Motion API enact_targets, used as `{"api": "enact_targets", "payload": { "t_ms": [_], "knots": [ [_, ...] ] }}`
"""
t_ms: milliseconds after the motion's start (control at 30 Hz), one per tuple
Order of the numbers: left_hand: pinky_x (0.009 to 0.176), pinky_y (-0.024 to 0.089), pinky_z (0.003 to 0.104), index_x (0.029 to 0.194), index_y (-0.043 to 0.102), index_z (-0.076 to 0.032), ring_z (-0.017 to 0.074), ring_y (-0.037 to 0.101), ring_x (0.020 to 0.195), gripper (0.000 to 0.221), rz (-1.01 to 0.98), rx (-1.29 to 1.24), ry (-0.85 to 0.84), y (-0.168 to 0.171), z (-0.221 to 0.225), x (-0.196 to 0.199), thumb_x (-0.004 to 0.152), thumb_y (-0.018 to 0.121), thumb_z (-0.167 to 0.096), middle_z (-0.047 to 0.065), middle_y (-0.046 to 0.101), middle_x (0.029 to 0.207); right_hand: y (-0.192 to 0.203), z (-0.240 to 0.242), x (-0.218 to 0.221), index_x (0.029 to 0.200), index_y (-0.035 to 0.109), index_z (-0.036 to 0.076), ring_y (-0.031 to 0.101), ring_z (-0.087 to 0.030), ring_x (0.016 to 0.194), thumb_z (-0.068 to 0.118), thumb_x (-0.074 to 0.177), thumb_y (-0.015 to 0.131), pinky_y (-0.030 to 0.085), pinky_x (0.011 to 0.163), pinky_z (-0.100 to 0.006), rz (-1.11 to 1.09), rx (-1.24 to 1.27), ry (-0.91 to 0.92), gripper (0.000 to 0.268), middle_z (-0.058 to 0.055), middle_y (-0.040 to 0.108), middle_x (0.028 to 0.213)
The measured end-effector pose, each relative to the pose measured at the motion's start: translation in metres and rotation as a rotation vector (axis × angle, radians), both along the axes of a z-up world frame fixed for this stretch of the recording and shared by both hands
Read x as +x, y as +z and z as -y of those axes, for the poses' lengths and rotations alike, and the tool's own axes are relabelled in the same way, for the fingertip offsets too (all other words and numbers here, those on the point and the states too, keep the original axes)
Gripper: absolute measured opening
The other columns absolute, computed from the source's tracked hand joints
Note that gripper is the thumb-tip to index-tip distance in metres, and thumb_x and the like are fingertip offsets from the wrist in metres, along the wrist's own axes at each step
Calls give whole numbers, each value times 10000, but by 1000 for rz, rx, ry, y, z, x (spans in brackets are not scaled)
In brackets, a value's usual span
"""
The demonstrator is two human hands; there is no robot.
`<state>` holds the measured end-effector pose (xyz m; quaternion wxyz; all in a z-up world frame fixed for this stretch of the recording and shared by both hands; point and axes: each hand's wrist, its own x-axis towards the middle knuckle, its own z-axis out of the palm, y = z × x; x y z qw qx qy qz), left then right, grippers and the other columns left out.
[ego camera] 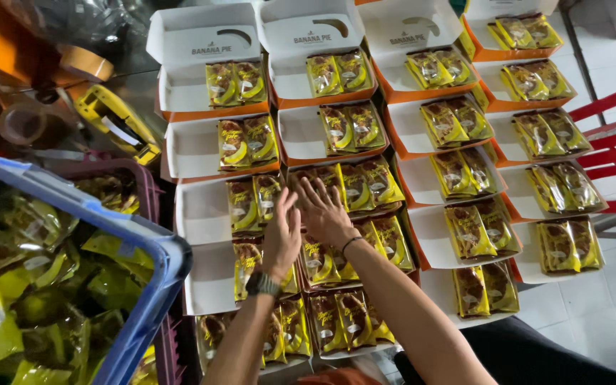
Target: The person picks up yellow packets of banana pie from a blue plastic crate and places them into open white and orange cardboard boxes arranged on a table.
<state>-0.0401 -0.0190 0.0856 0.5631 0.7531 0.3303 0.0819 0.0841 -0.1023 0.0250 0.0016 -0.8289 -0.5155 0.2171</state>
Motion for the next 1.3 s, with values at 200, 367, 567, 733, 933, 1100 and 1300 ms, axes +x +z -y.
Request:
{"api": "enact_targets", "payload": {
  "t_ms": [200, 367, 567, 733, 933, 1100, 1300],
  "knots": [
    [979, 619, 349, 1353, 500, 16, 268, 721, 1126, 321, 456, 455, 82, 105, 0, -146, 1038, 477, -47, 185, 694, 1221, 46, -33, -15, 1634, 8, 109, -178, -335, 1558, 451, 1021, 373, -141, 1223, -600, -345, -127, -272, 791, -142, -101, 1709],
    [926, 525, 453, 1236, 654, 53, 332, 646, 1072, 210, -222, 617, 416, 161, -112, -255, 1086, 568, -65, 197, 696, 1218, 70, -44, -123, 1040, 651, 59, 610, -164, 850, -53, 954, 480, 536, 774, -288, -291, 928, -244, 222, -81, 715, 973],
    [909, 530, 594, 1077, 760, -69, 509, 678, 1026, 486, -618, 378, 582, 48, -211, -279, 1043, 620, -534, 267, 739, 976, 142, -150, -243, 1010, 626, 78, 572, -304, 891, 115, 919, 463, 485, 746, -382, -76, 1117, 194, 191, -100, 591, 961],
    [737, 527, 506, 1118, 570, 92, 408, 686, 868, 469, -323, 288, 854, 35, -219, -272, 992, 713, -337, 282, 675, 937, 126, -213, -268, 809, 637, 118, 558, -279, 713, 98, 793, 535, 424, 565, -404, 430, 721, 136, 105, -94, 556, 732],
    [799, 488, 564, 1199, 677, 109, 440, 649, 972, 573, -400, 25, 669, 123, -208, -269, 985, 721, -421, 318, 682, 1018, 114, -250, -298, 1107, 645, 181, 699, -225, 753, 210, 912, 559, 528, 479, -379, 375, 163, -74, 216, -14, 688, 948],
    [1025, 532, 531, 1198, 699, 3, 407, 705, 1118, 253, -779, 240, 14, 173, -177, -325, 966, 600, -2, 222, 728, 1142, 117, -229, -299, 1145, 631, 237, 716, -245, 772, 339, 882, 634, 553, 480, -406, 438, 232, 26, 282, -58, 731, 1091],
    [924, 541, 560, 981, 672, 32, 400, 708, 906, 139, -254, 288, 124, 175, -171, -331, 961, 635, -100, 214, 681, 918, 96, -240, -288, 1150, 576, 208, 645, -217, 579, 245, 914, 578, 463, 338, -453, 501, 450, 111, 239, -28, 619, 697]
  ]
}}
